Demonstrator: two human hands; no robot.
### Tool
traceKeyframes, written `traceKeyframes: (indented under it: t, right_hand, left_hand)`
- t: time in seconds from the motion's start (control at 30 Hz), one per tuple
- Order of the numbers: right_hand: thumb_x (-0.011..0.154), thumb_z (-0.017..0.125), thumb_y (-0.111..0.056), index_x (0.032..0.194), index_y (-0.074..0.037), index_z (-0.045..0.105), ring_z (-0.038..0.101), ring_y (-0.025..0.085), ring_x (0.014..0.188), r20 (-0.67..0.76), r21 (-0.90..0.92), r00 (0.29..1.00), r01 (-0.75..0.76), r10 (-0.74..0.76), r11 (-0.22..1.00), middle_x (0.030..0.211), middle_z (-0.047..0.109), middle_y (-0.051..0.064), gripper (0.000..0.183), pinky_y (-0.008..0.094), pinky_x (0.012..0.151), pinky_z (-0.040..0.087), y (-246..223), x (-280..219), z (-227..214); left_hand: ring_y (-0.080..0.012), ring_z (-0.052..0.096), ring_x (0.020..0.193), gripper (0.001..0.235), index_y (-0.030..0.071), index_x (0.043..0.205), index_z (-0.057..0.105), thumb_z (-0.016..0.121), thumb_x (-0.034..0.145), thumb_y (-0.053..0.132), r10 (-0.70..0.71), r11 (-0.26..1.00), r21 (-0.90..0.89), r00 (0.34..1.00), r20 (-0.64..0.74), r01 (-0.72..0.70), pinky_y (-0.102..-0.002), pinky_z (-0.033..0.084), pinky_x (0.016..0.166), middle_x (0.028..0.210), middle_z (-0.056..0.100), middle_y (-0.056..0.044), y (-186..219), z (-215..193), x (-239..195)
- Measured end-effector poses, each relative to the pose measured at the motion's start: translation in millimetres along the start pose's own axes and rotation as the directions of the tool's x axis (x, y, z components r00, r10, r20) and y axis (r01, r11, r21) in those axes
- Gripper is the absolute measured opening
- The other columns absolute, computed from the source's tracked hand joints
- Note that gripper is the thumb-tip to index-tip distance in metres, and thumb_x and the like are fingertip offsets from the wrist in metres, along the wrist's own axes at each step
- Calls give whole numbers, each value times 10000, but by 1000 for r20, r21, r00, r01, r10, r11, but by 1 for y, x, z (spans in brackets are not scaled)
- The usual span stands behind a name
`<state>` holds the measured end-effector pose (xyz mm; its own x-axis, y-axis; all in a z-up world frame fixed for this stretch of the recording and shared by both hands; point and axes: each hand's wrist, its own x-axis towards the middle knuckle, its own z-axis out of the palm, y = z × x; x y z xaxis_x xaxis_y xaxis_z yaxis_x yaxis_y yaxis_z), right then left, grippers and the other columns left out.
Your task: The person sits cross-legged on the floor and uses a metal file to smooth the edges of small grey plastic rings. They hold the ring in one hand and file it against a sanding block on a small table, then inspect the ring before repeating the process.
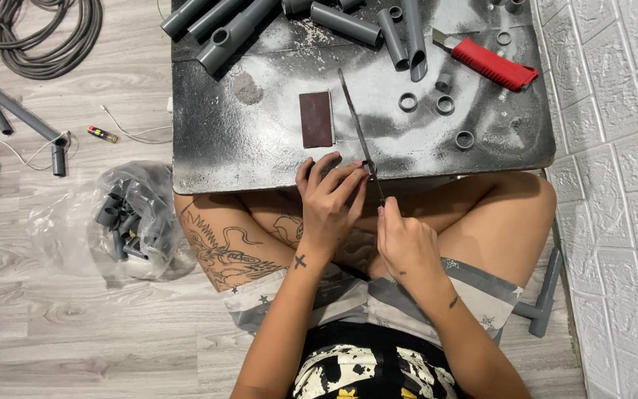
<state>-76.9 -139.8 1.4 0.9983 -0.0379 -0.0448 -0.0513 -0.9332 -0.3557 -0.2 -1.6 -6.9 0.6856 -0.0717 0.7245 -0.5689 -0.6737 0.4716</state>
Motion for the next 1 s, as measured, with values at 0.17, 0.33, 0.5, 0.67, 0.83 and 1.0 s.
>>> traceKeyframes:
  t: [0.17,0.33,0.5,0.67,0.83,1.0]
  right_hand:
    - [1087,337,-337,1292,-39,558,725,482,649,13,1,1000,-25,25,1000,615,691,240,424,599,638,583,-1,0,2]
    - [1081,343,-368,1327,-59,549,723,488,655,10,-11,998,-60,61,998,616,687,242,445,598,643,584,-1,0,8]
    - [1097,336,-385,1307,-49,576,736,468,667,17,-34,996,-89,90,995,630,693,238,463,576,642,594,-7,2,3]
    - [1095,328,-401,1311,-58,579,725,482,654,10,-38,995,-102,102,994,606,674,243,477,586,631,586,-3,0,10]
    - [1098,342,-371,1308,-51,581,722,485,646,-54,-29,995,-87,86,996,595,660,260,451,578,624,586,-2,-3,14]
    - [1103,359,-354,1285,-28,601,722,486,648,-103,-25,992,-74,71,997,596,658,276,444,576,608,581,-8,-13,12]
  left_hand:
    - [-227,660,1169,58,185,948,753,775,902,160,-25,999,-39,999,22,26,-428,256,1130,1011,738,31,-2,2,0]
    - [-247,614,1226,39,181,967,720,718,933,163,-33,996,-81,994,105,42,-419,277,1052,1084,703,32,2,-4,7]
    - [-261,647,1162,66,179,950,727,731,913,126,-114,978,-158,982,147,137,-399,351,968,1006,698,27,9,-11,14]
    - [-261,652,1154,109,187,922,731,766,865,100,-152,968,-181,979,134,175,-372,383,932,977,709,26,11,-10,13]
    - [-257,650,1147,120,193,909,740,785,841,105,-144,971,-174,983,112,162,-353,405,912,967,724,27,11,-10,13]
    - [-269,655,1119,114,191,917,765,795,834,118,-102,970,-208,986,134,129,-348,475,932,976,754,14,12,-15,14]
